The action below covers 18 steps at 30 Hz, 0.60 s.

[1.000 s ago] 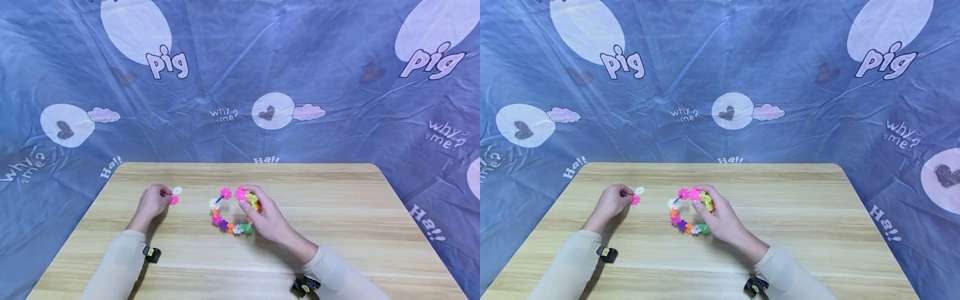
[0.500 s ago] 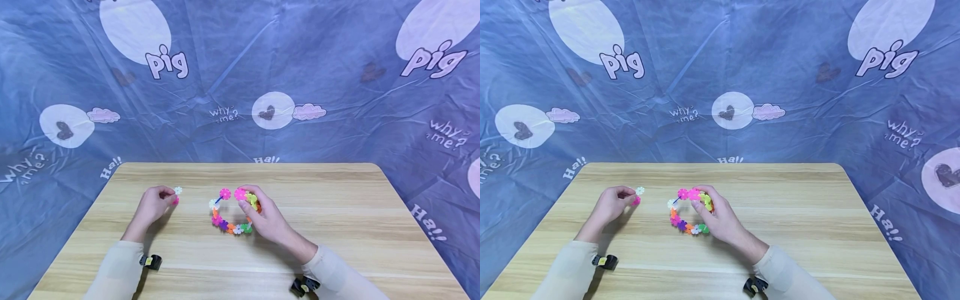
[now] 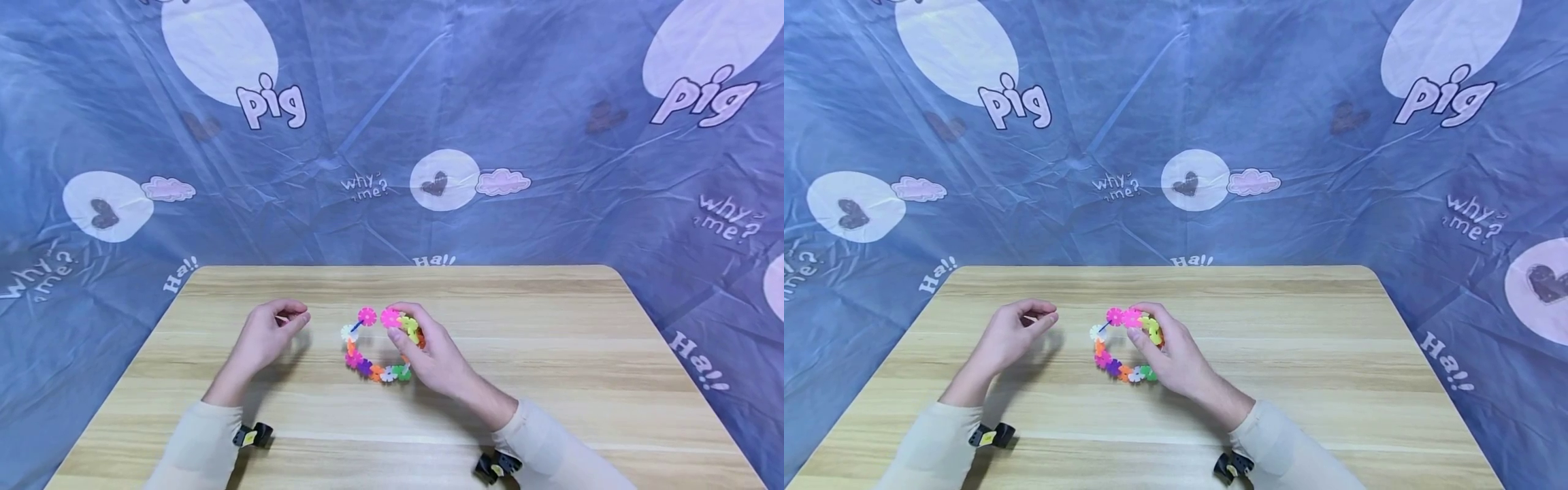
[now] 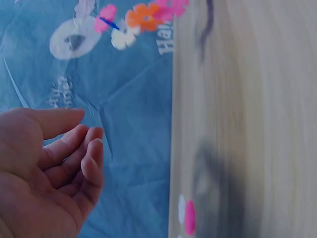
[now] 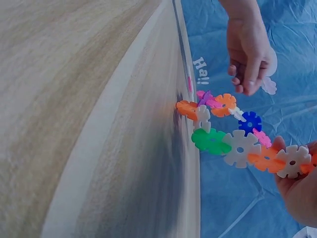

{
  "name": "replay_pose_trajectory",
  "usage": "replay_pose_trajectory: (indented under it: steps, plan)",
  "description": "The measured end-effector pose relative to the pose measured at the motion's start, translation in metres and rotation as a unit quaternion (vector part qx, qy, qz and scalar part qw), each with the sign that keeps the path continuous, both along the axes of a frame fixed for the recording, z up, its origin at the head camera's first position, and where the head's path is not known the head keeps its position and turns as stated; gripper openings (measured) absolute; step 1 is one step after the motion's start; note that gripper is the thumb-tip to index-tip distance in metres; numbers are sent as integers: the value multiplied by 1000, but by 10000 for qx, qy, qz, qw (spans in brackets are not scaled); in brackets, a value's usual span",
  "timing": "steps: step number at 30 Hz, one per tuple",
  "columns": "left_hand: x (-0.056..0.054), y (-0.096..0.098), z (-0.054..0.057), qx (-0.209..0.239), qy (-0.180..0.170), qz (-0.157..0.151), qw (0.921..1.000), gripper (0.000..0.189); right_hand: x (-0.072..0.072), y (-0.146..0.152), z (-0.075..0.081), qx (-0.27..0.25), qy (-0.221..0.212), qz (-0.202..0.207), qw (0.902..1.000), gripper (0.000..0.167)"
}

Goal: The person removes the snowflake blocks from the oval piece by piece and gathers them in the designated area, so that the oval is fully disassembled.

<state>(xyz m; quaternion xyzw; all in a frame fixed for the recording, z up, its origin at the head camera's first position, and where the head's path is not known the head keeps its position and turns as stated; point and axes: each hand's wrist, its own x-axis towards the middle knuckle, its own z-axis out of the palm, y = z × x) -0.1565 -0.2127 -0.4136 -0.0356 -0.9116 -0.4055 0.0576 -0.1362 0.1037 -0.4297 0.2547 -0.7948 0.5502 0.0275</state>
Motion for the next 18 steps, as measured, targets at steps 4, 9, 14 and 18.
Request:
replay_pose_trajectory:
  steps: [4,9,14,18]
  plan:
    - [4,8,5,88,166,-123,9997,22,0,-1,0,36,-18,-37,10000,36]
    - [8,18,10,172,246,-188,9994,22,0,-1,1,49,2,-40,10000,36]
    - [11,26,14,312,295,-220,9988,20,0,-2,2,69,3,-57,10000,37]
    - [13,33,17,497,288,-365,9977,17,0,-2,2,64,-39,-59,10000,36]
